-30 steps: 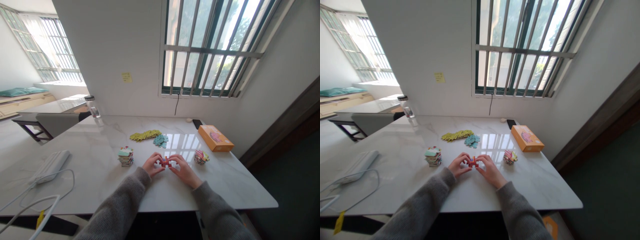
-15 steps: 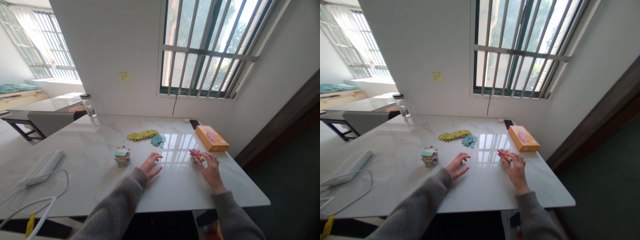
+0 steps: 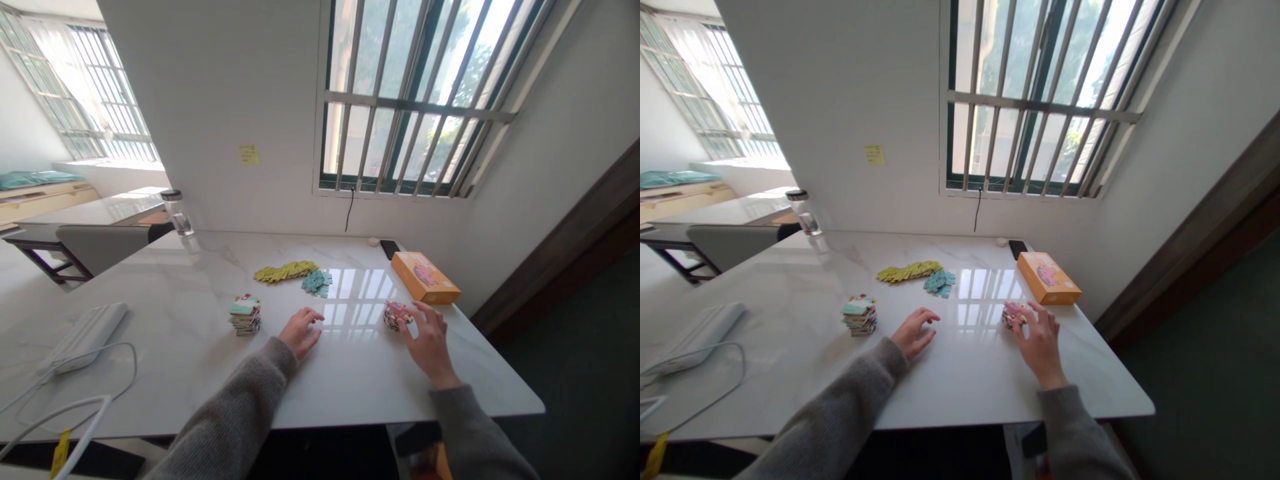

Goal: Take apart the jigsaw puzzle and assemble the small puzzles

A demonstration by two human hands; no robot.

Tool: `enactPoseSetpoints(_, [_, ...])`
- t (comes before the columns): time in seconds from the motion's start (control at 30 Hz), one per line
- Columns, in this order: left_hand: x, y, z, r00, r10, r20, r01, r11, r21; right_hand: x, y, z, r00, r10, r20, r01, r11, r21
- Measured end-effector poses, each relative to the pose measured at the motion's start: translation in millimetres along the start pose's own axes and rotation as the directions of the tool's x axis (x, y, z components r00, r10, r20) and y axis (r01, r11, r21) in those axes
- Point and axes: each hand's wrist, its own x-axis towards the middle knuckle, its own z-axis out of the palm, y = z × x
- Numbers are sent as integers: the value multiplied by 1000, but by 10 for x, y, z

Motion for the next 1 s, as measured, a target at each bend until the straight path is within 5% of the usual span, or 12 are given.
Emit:
enactPoseSetpoints(0.17, [21,-72,-10,984,-94,-151,108,990,90,90,-603,73,947,-251,202,185,937,297])
enactPoseSetpoints(0.37, [28,-115,-11,957,-122,-264,145,987,67,356,-1122,785,844,-402,355,246,878,409])
enactPoseSetpoints(0.67, [43,-111,-40,940,-178,-292,196,980,35,967,-1394,1617,892,-125,434,37,978,206])
enactPoseSetpoints(1.0, [51,-79,-68,935,-210,-286,224,974,18,1032,-1467,1773,847,-122,517,56,988,141])
